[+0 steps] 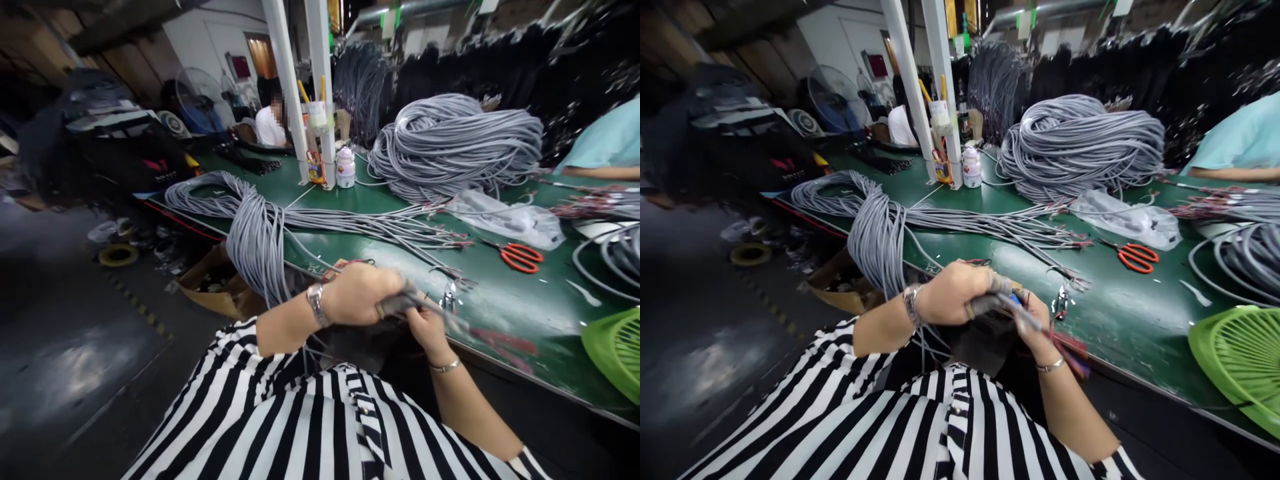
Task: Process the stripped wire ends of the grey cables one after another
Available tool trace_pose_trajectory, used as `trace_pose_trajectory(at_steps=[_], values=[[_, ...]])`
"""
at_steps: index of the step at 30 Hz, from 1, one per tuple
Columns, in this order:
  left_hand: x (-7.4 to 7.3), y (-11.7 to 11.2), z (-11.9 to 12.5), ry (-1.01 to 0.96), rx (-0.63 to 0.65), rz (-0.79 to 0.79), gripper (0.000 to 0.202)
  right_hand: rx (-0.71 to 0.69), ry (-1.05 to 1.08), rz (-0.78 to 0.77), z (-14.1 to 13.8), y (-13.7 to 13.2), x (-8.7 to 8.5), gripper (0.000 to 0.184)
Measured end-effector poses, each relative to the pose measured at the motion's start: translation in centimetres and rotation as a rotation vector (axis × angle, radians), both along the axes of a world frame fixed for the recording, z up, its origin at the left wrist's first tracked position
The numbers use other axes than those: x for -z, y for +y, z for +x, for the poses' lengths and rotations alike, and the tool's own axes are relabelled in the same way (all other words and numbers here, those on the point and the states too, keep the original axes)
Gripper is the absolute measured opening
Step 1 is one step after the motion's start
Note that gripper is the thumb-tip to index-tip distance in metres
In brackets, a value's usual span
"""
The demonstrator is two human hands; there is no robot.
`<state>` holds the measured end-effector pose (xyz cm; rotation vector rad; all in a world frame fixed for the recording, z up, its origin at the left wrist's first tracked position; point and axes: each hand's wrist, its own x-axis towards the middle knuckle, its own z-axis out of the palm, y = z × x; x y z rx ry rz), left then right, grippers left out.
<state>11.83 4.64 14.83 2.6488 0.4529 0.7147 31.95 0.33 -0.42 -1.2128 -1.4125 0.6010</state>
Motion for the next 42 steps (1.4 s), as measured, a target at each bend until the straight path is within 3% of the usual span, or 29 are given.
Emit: trace_pose_trajectory(at_steps=[1,3,8,11,14,17,20,26,34,42], values=[[0.3,-1.6,-0.7,0.001,0.043,-0.055,0.026,0.008,0.01,-0.005,0.0,0.0,0.1,0.021],[1.8,-4.0,-2.5,-0.042,0.006,-0.259,0.028,0.028,0.003,-0.013,-0.1,-0.1,0.1,0.023],[8.1,-7.2,-8.9,-0.325,-0.369,-1.003,0.044,0.065,-0.187,0.032,-0.2,-0.4,-0.3,0.024],[11.5,-8.8,-12.2,-0.439,-0.548,-1.163,0.047,0.08,-0.311,0.089,-0.6,-0.6,-0.5,0.021],[13.4,-9.7,-13.5,-0.508,-0.649,-1.216,0.05,0.055,-0.342,0.116,-2.2,-1.2,-0.7,0.018],[14.1,-9.8,-13.1,-0.504,-0.666,-1.216,0.05,-0.135,-0.255,0.059,-4.9,-2.4,-1.4,0.019],[14.6,-9.7,-12.0,-0.44,-0.662,-1.128,0.044,-0.299,-0.303,0.015,-7.6,-3.4,-2.3,0.019],[15.8,-9.6,-10.7,-0.398,-0.664,-0.94,0.027,-0.328,-0.305,-0.08,-9.7,-3.5,-3.1,0.023],[16.7,-9.5,-10.9,-0.278,-0.645,-0.575,0.016,-0.348,-0.259,-0.116,-11.0,-3.3,-2.4,0.031],[16.7,-9.5,-12.1,-0.263,-0.683,-0.612,0.015,-0.485,-0.749,0.087,-8.9,-2.8,-3.7,0.019]])
